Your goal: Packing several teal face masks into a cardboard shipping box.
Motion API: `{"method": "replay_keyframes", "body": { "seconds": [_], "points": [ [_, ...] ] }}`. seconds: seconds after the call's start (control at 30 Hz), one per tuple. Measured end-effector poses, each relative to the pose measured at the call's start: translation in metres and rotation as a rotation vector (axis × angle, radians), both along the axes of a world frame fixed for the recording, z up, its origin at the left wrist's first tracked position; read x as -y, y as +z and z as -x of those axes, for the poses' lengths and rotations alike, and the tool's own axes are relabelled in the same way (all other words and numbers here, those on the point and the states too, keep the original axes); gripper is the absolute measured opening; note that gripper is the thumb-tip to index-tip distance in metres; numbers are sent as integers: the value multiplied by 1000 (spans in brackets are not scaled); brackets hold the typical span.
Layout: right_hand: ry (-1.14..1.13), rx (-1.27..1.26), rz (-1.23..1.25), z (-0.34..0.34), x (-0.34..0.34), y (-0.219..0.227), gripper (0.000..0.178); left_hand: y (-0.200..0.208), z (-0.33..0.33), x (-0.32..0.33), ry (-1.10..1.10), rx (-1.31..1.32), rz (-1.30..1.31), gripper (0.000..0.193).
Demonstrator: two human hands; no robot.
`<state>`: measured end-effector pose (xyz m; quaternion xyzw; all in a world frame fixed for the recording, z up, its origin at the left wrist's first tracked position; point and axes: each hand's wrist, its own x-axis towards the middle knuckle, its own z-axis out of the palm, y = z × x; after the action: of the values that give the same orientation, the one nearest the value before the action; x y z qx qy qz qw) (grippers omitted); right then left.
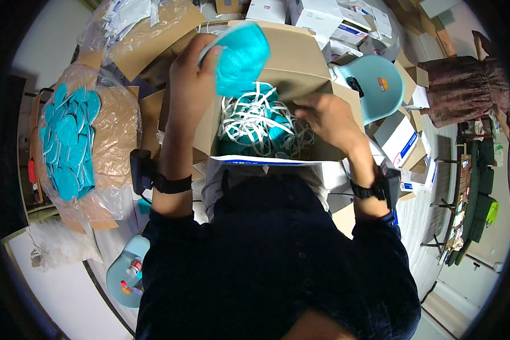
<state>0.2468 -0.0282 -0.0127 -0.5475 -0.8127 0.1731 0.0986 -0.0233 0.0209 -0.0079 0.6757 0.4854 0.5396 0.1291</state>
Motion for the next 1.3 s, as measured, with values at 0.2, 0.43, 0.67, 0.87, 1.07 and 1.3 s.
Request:
{"method": "replay_keyframes", "body": {
  "seconds": [0.2,0.43,0.67,0.87,1.07,1.3],
  "points": [
    [-212,332,170,69,-59,-33,31,-8,-10,1,-71,458,376,23],
    [-231,238,79,59,-67,-97,28,-29,-23,12,-122,333,556,27],
    [-178,-480,177,29,-31,-40,13,-39,-36,31,-278,50,591,21],
    [-109,-823,3,35,-2,-18,6,-54,-57,32,-264,324,596,26],
    [10,-683,-207,37,10,-17,7,-61,-59,33,-166,219,544,28],
    [182,-532,19,-15,31,15,15,-60,-31,21,-78,137,503,20]
  ]
}}
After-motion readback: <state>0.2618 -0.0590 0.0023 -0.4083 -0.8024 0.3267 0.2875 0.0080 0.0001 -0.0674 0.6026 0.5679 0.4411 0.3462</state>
